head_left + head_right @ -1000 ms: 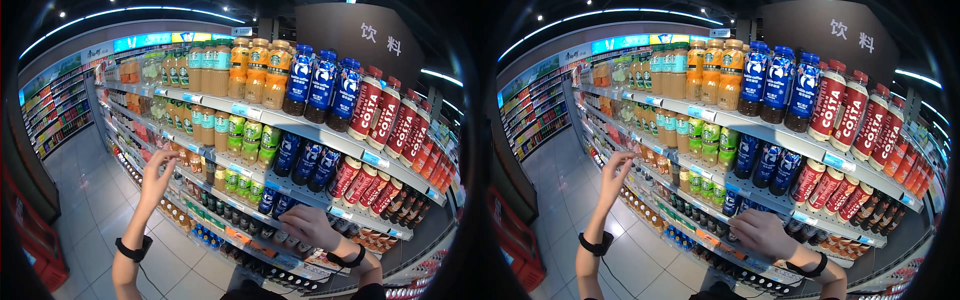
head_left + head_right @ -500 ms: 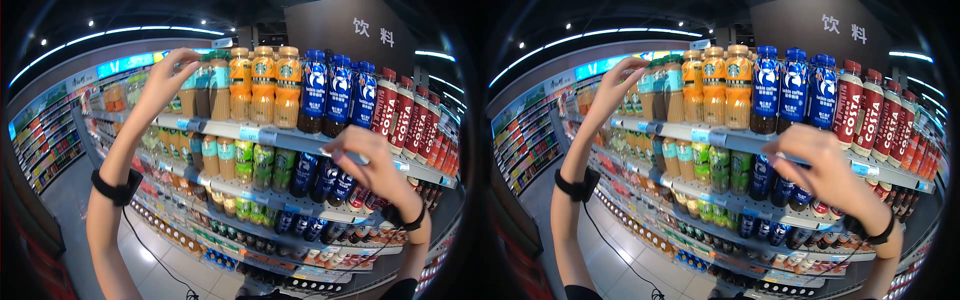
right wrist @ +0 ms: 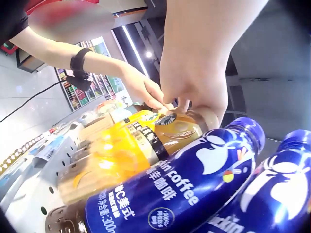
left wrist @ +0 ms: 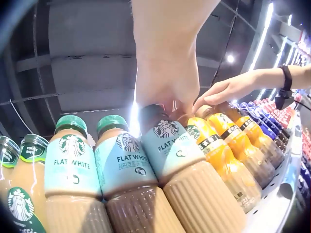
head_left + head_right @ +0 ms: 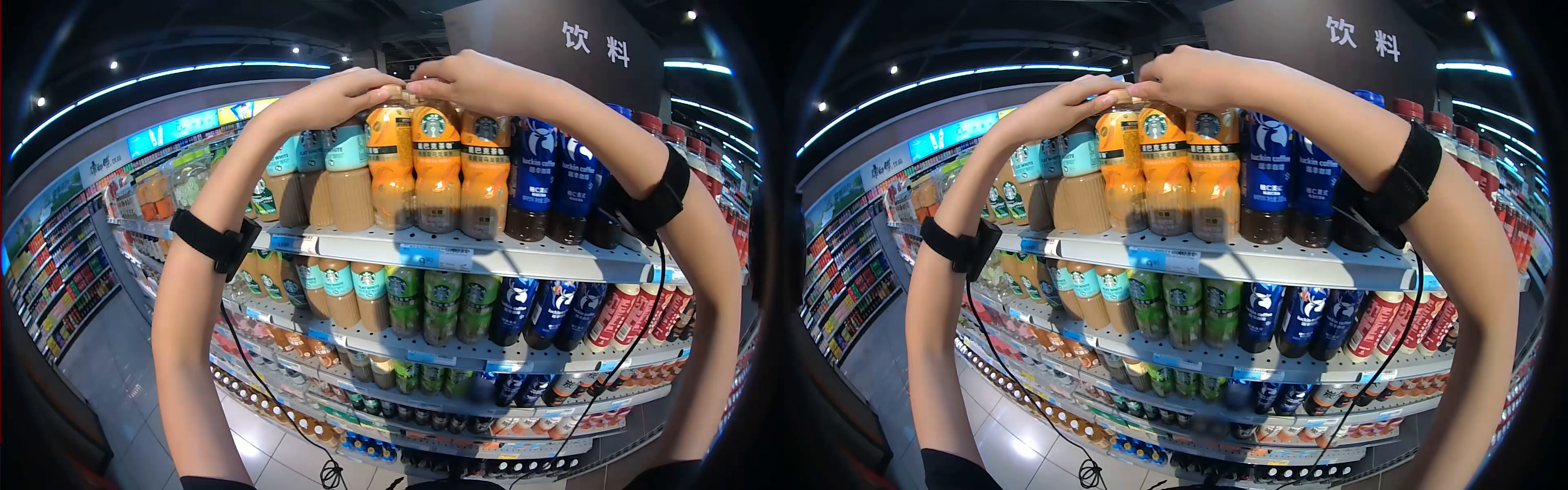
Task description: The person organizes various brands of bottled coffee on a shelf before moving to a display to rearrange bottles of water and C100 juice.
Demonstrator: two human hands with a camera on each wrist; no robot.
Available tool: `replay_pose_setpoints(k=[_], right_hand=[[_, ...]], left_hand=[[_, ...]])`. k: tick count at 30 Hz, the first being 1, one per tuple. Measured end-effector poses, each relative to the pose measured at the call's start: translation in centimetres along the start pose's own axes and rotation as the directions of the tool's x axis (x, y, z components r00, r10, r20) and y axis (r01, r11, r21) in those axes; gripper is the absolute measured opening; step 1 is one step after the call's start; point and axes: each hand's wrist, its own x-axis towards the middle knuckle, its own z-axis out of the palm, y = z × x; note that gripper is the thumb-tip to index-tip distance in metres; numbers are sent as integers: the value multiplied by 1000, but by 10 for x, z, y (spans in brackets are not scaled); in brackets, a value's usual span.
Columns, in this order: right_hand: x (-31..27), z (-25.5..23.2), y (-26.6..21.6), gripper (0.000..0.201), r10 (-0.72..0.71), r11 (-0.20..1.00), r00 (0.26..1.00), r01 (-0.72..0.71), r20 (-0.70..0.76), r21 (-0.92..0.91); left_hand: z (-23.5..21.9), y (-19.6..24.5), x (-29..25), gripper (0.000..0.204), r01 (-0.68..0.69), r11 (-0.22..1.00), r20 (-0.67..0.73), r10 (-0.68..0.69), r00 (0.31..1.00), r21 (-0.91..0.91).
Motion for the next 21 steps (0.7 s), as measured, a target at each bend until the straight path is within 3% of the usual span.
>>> replay_pose_setpoints(k=[1, 4, 5, 8, 21], right_hand=[[3, 2, -4, 47, 60, 998, 994, -63, 88, 30], [-2, 12, -4, 42, -1, 990, 997, -9, -75, -141], [-2, 17, 0, 39, -8, 989, 993, -10, -121, -151], [1, 21, 5, 40, -38, 985, 988, 12, -150, -173], [1, 24, 8, 39, -41, 983, 984, 9, -176, -183]], left_hand=[[2, -3, 1, 44, -79, 996, -32, 80, 996, 31], [2, -6, 7, 43, -121, 976, -13, 125, 992, 184], [9, -14, 9, 44, -158, 968, -93, 179, 979, 197], [8, -3, 7, 47, -85, 928, -84, 124, 989, 363], [9, 2, 8, 50, -66, 899, -109, 124, 986, 432]])
